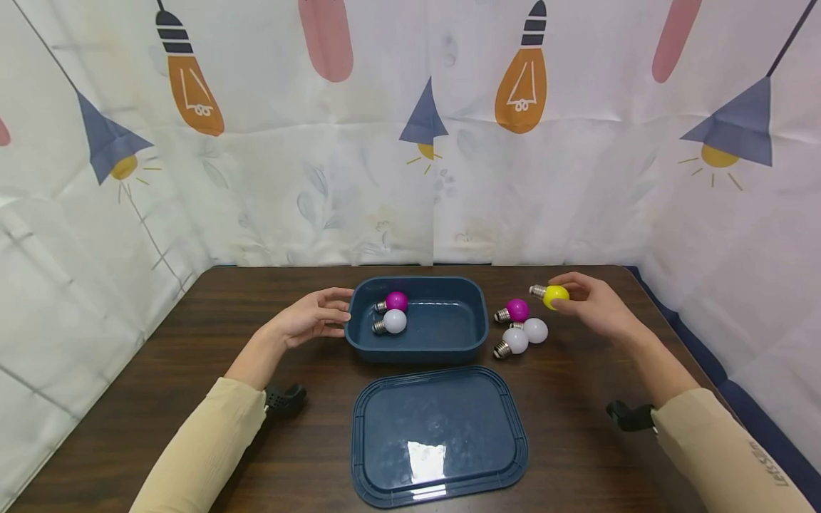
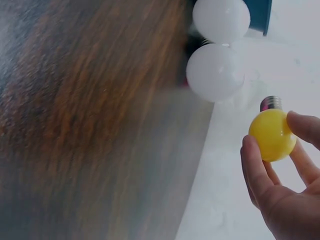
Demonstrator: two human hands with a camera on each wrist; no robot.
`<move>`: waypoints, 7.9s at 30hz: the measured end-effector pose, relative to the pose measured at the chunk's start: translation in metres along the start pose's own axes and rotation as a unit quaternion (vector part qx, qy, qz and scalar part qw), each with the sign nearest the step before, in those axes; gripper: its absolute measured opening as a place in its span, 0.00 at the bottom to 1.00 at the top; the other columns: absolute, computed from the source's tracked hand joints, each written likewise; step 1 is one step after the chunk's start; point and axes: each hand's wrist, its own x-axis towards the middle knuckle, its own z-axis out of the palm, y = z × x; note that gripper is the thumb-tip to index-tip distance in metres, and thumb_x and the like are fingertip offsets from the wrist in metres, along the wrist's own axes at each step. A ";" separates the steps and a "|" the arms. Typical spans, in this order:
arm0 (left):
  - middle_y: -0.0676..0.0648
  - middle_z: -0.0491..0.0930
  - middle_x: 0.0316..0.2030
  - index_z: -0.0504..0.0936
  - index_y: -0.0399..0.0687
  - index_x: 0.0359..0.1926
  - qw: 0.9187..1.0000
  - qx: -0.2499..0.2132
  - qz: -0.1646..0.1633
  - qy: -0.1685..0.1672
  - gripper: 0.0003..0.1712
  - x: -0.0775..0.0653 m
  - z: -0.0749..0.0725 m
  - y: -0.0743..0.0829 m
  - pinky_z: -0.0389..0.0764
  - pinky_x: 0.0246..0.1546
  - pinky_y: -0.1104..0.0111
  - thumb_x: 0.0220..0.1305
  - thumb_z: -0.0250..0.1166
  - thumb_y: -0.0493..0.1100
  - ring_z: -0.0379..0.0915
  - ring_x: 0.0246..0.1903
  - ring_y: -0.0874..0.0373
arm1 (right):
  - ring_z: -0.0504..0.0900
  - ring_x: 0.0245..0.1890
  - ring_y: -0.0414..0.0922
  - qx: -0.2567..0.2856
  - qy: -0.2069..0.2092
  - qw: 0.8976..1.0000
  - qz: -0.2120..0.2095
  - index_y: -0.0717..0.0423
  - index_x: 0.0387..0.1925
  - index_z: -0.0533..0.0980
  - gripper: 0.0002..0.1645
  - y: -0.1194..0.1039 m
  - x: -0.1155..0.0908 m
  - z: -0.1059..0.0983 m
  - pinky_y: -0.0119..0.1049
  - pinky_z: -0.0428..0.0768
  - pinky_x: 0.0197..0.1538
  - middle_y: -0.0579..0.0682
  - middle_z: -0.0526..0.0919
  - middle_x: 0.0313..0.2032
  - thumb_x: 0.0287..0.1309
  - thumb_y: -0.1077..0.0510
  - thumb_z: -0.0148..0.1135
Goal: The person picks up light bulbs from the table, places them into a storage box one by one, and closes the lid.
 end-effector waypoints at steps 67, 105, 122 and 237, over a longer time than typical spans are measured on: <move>0.27 0.73 0.59 0.58 0.38 0.77 1.000 0.000 0.004 -0.008 0.39 0.000 -0.001 0.000 0.87 0.46 0.57 0.69 0.64 0.30 0.84 0.42 0.49 | 0.77 0.60 0.59 0.088 -0.060 0.991 -0.087 0.59 0.66 0.73 0.27 -0.073 0.025 0.047 0.59 0.77 0.59 0.59 0.78 0.59 0.72 0.52 0.65; 0.30 0.74 0.58 0.56 0.37 0.77 1.000 0.002 0.006 -0.011 0.38 0.000 0.002 0.002 0.87 0.47 0.58 0.72 0.61 0.30 0.84 0.41 0.51 | 0.82 0.52 0.55 0.083 -0.121 0.981 -0.127 0.60 0.61 0.77 0.22 -0.089 0.043 0.098 0.53 0.83 0.52 0.59 0.78 0.59 0.68 0.59 0.67; 0.31 0.74 0.57 0.57 0.36 0.77 1.000 0.002 0.004 -0.010 0.37 -0.002 0.002 0.000 0.87 0.47 0.58 0.72 0.62 0.30 0.84 0.40 0.53 | 0.85 0.48 0.51 0.087 -0.154 0.976 -0.131 0.57 0.59 0.78 0.20 -0.099 0.047 0.125 0.51 0.85 0.52 0.58 0.78 0.59 0.69 0.58 0.67; 0.37 0.74 0.55 0.58 0.41 0.77 0.999 -0.036 0.017 0.005 0.36 0.006 0.002 -0.009 0.87 0.42 0.64 0.73 0.59 0.30 0.83 0.41 0.54 | 0.82 0.56 0.55 0.122 -0.075 0.988 -0.055 0.61 0.65 0.73 0.28 -0.039 0.028 0.028 0.52 0.83 0.56 0.61 0.77 0.62 0.74 0.48 0.62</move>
